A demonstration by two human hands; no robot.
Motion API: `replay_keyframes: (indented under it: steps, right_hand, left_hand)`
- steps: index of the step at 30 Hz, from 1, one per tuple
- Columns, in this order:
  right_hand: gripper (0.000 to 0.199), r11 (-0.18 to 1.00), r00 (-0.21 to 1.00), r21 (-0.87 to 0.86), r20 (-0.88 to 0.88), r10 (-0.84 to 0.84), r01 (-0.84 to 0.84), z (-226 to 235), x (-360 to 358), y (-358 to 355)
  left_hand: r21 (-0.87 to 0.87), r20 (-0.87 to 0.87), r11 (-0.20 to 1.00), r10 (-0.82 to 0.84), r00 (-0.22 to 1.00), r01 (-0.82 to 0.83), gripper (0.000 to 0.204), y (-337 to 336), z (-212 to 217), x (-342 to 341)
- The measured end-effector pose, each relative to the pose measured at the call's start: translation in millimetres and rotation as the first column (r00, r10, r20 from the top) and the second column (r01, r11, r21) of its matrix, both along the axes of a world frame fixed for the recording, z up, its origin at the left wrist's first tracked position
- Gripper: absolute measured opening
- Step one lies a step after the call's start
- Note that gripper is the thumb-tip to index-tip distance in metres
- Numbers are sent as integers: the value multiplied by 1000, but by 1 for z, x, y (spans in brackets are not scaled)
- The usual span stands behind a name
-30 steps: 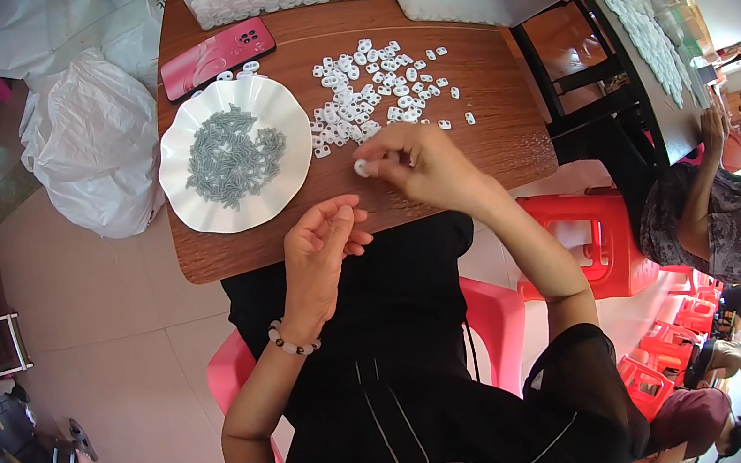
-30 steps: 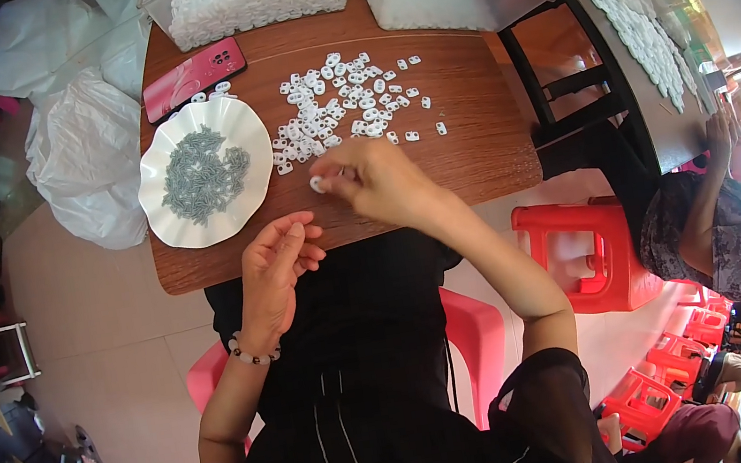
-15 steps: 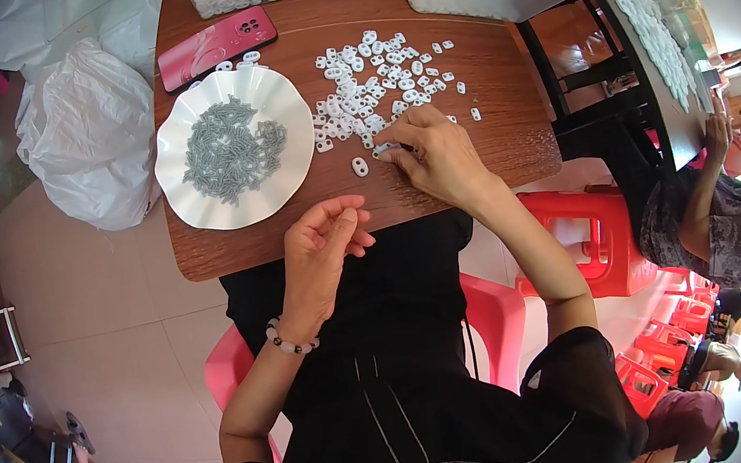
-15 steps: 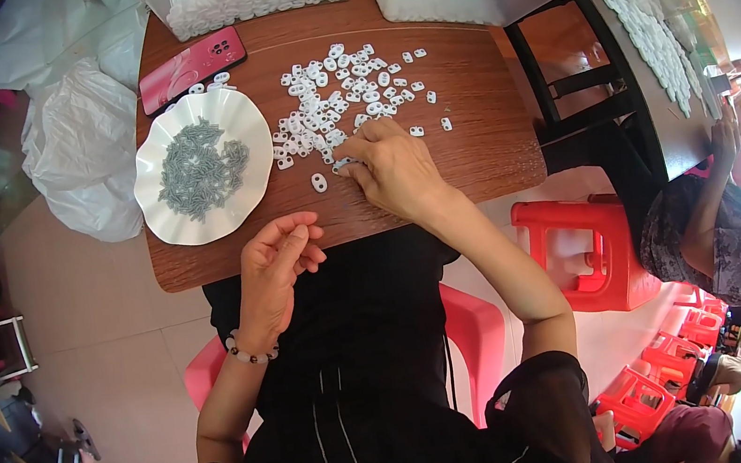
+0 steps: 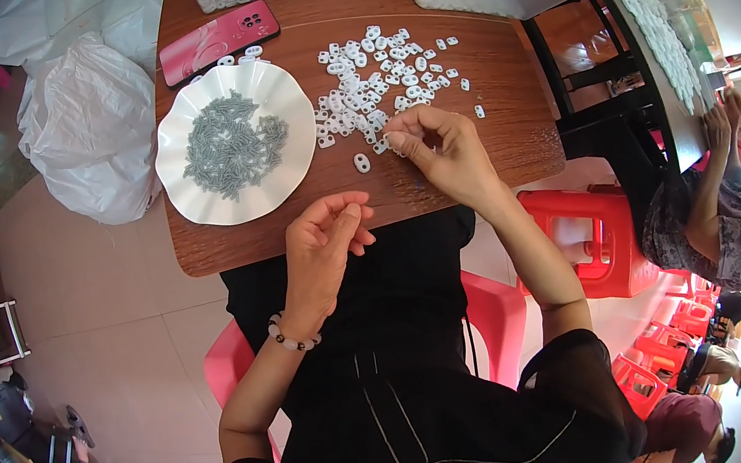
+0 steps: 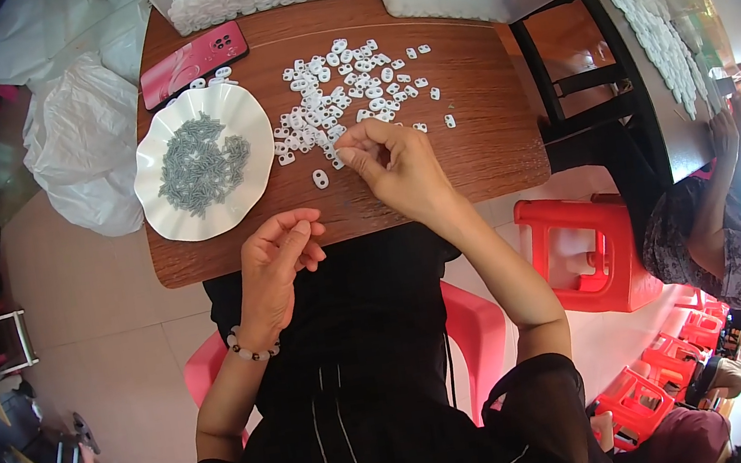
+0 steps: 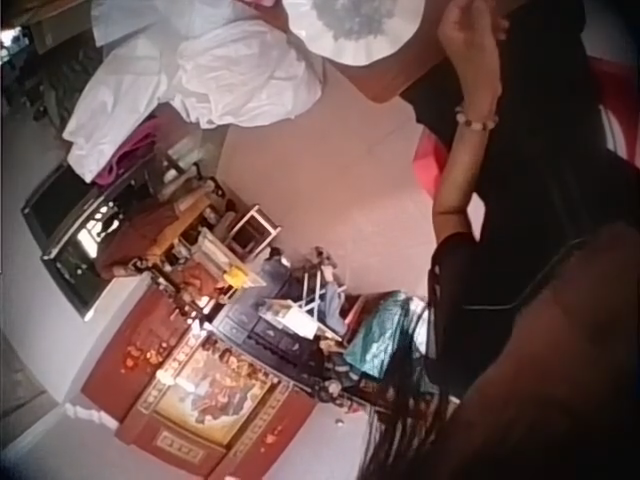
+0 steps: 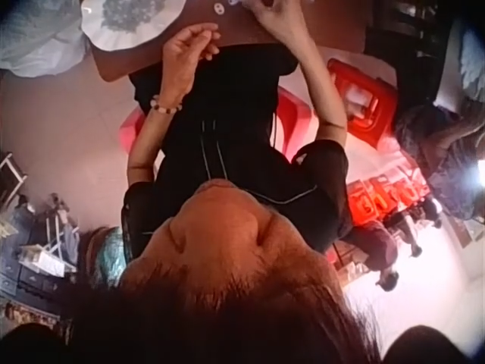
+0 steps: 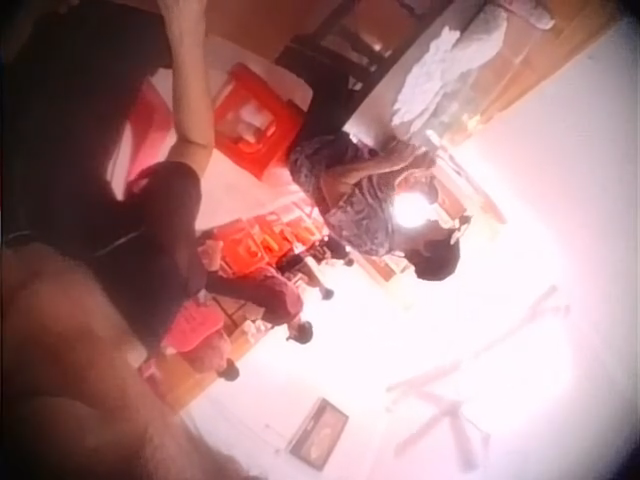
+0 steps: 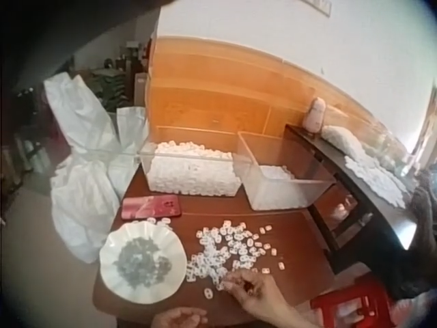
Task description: Assembling small metal pins into white plastic housings on a wooden workbench.
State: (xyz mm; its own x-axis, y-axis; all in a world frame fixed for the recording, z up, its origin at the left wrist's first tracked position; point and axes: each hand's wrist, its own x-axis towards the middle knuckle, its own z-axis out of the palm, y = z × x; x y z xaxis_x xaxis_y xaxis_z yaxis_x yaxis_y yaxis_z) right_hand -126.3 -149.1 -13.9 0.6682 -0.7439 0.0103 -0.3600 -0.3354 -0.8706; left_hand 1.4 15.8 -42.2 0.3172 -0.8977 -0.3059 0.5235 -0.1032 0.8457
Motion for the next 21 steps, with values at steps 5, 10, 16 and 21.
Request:
replay_keyframes:
  steps: [5,10,16,21]
  right_hand:
    - [11,951,986,291,157,58,-103,7,-7,21]
    - [13,852,964,486,256,73,-194,21,-10,40]
    - [13,902,976,397,193,100,-171,25,-14,50]
    - [15,879,970,442,228,80,-176,16,-18,50]
  left_hand:
    - [-27,100,999,26,995,-24,21,-5,9,-4]
    - [-63,206,998,15,978,-2,22,-6,13,-2]
    - [-68,236,998,0,972,16,19,-3,19,-2]
    - [-42,241,999,-7,970,17,18,0,15,-5]
